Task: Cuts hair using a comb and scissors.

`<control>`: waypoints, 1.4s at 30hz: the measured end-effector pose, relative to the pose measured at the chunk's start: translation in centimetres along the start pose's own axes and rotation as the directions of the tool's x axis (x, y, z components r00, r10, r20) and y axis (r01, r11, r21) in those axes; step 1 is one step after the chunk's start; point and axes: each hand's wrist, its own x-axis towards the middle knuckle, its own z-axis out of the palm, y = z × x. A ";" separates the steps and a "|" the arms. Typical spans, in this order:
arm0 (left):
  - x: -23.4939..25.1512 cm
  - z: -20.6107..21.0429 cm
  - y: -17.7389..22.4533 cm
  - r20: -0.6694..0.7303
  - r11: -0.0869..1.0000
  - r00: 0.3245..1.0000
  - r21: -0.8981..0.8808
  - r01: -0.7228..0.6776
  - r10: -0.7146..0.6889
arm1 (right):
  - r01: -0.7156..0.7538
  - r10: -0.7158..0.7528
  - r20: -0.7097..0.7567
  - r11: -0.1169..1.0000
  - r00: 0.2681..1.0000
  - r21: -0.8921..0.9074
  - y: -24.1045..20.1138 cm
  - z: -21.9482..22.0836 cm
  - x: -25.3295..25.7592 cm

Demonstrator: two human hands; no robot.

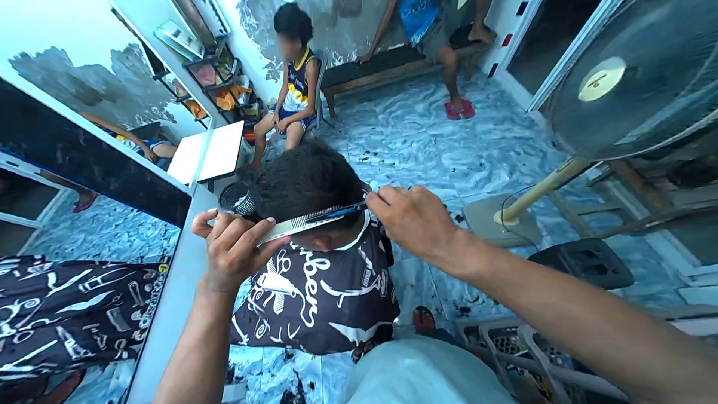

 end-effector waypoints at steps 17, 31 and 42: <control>-7.9 3.8 1.5 -0.063 0.971 0.969 -0.001 0.238 -0.237 | 0.165 -0.119 0.198 0.957 0.973 -0.240 1.3 0.1 -0.4; -5.4 3.3 -0.4 -0.159 0.991 0.978 0.001 0.137 -0.135 | 0.112 -0.068 0.154 0.949 0.986 -0.294 -1.3 -0.7 0.1; -4.8 3.3 -0.2 -0.186 0.992 0.974 -0.018 0.128 -0.129 | 0.065 -0.006 0.217 0.962 0.976 -0.266 -3.7 -3.1 0.8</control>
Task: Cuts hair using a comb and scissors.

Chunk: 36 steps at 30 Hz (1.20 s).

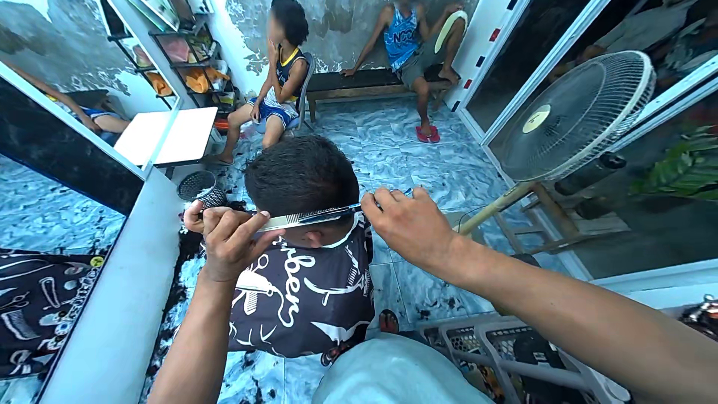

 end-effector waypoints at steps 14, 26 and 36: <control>-1.5 -0.2 2.2 -0.058 0.948 0.950 0.067 0.311 -0.308 | -0.327 0.587 0.328 -0.113 0.740 0.938 9.3 5.9 -3.7; 4.7 -2.9 2.9 0.466 0.976 0.870 0.057 -0.211 0.161 | -0.188 0.275 -0.079 0.812 0.958 0.552 2.4 14.8 -3.4; 10.7 -2.0 3.8 0.414 0.956 0.887 0.110 -0.272 0.204 | -0.104 0.189 -0.068 0.767 0.980 0.633 2.9 10.3 -0.6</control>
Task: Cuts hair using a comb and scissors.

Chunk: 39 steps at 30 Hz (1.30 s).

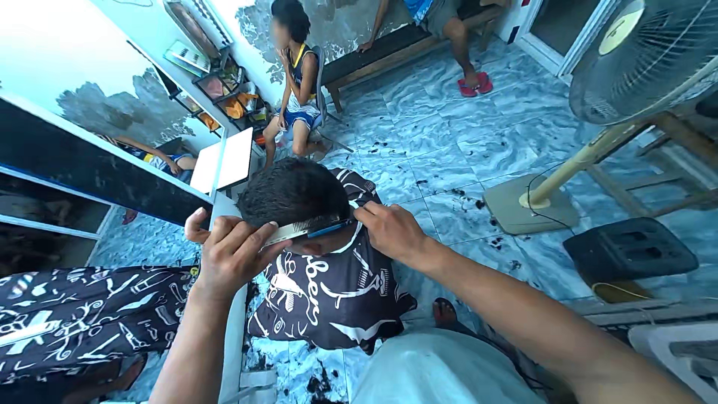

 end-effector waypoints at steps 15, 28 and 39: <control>1.0 0.1 0.5 -0.016 0.999 1.000 0.032 0.007 -0.006 | 0.014 -0.004 0.210 0.999 0.978 -0.049 1.6 -2.4 1.8; 0.9 0.3 6.4 0.246 0.919 0.898 -0.063 0.390 -0.365 | -0.412 0.370 0.182 0.845 0.911 0.341 5.9 -1.1 0.7; -4.2 -1.4 1.1 0.187 0.997 0.980 0.057 0.060 -0.069 | 0.135 -0.143 -0.078 0.986 0.987 -0.101 1.9 3.7 -1.4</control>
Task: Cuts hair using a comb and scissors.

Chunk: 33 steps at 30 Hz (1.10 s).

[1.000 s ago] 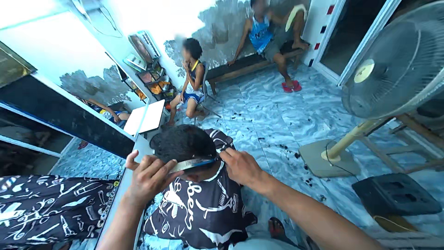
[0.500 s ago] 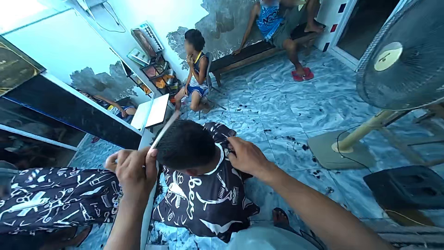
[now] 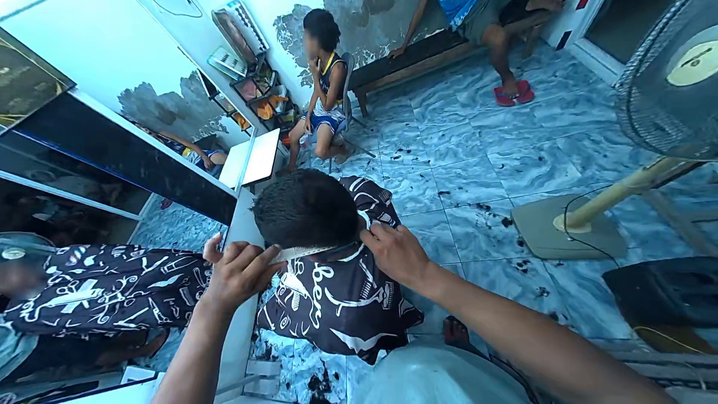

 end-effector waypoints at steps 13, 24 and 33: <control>3.1 -0.7 -0.7 -0.100 0.997 0.992 -0.004 -0.079 0.078 | -0.082 0.082 -0.055 0.997 0.995 0.004 -1.1 -2.2 0.9; 0.6 0.9 0.2 -0.127 0.973 0.967 -0.098 0.209 -0.220 | -0.490 0.461 0.167 0.818 0.872 0.300 2.0 -3.6 0.2; -1.0 2.2 4.9 0.049 1.000 0.999 -0.019 0.006 -0.005 | -0.214 0.215 0.013 0.961 0.976 0.175 3.9 1.6 -1.7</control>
